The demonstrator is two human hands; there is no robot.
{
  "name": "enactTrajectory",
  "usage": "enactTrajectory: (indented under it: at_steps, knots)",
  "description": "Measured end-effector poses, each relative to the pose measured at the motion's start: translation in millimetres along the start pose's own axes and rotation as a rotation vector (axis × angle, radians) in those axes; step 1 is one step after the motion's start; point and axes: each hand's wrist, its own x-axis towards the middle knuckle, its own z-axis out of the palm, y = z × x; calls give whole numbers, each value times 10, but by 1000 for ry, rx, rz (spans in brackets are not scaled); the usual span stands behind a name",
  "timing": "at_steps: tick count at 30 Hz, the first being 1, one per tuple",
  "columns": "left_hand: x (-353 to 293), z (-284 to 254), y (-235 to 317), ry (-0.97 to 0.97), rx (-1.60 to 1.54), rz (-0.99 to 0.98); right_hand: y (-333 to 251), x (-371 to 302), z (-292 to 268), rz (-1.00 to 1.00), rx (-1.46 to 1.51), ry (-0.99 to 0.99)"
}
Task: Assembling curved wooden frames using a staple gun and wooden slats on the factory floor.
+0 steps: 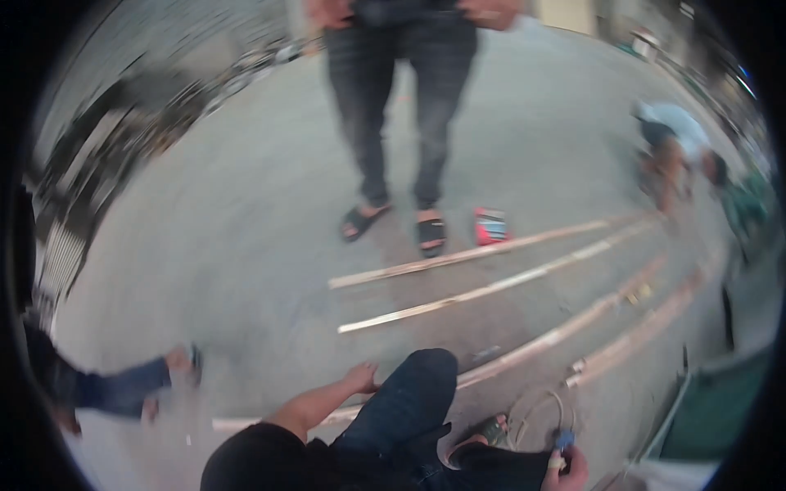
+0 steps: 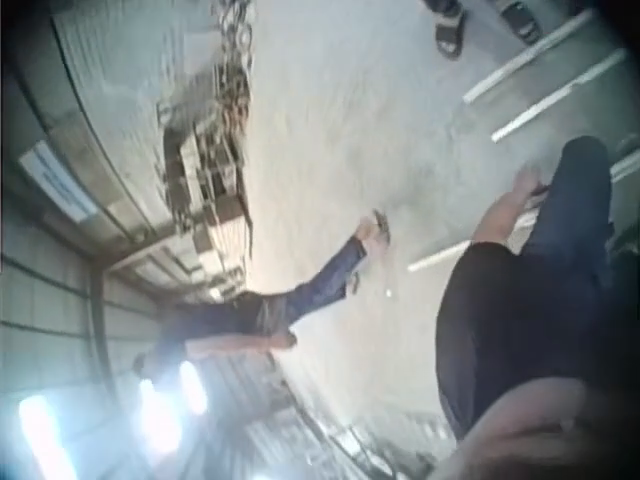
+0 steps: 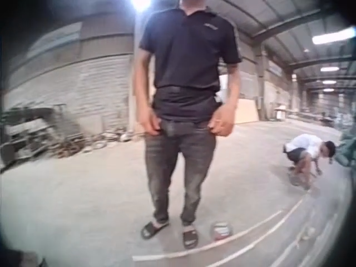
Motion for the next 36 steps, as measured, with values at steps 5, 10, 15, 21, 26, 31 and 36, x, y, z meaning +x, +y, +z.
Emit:
enactTrajectory:
  at_steps: [5,10,15,21,26,31,36]
  knots:
    - [-1287,225,-139,19,-404,26,-399,486,-111,-134,-5,-279]
    - [-2488,1094,-794,-263,-639,-332,-959,1243,737,-552,267,-286]
    - [-2352,26,-529,94,-454,-255,-1167,1415,789,-532,177,-578]
    - [-1174,-1740,530,829,-162,196,-1013,1529,507,-331,331,-398]
    - [15,-2646,795,957,212,270,-949,1298,314,-346,261,-501]
    - [1058,-2523,138,674,326,138,-620,1055,63,-253,351,-384]
    - [1659,-2338,104,692,338,31,-249,911,-312,-81,321,-328]
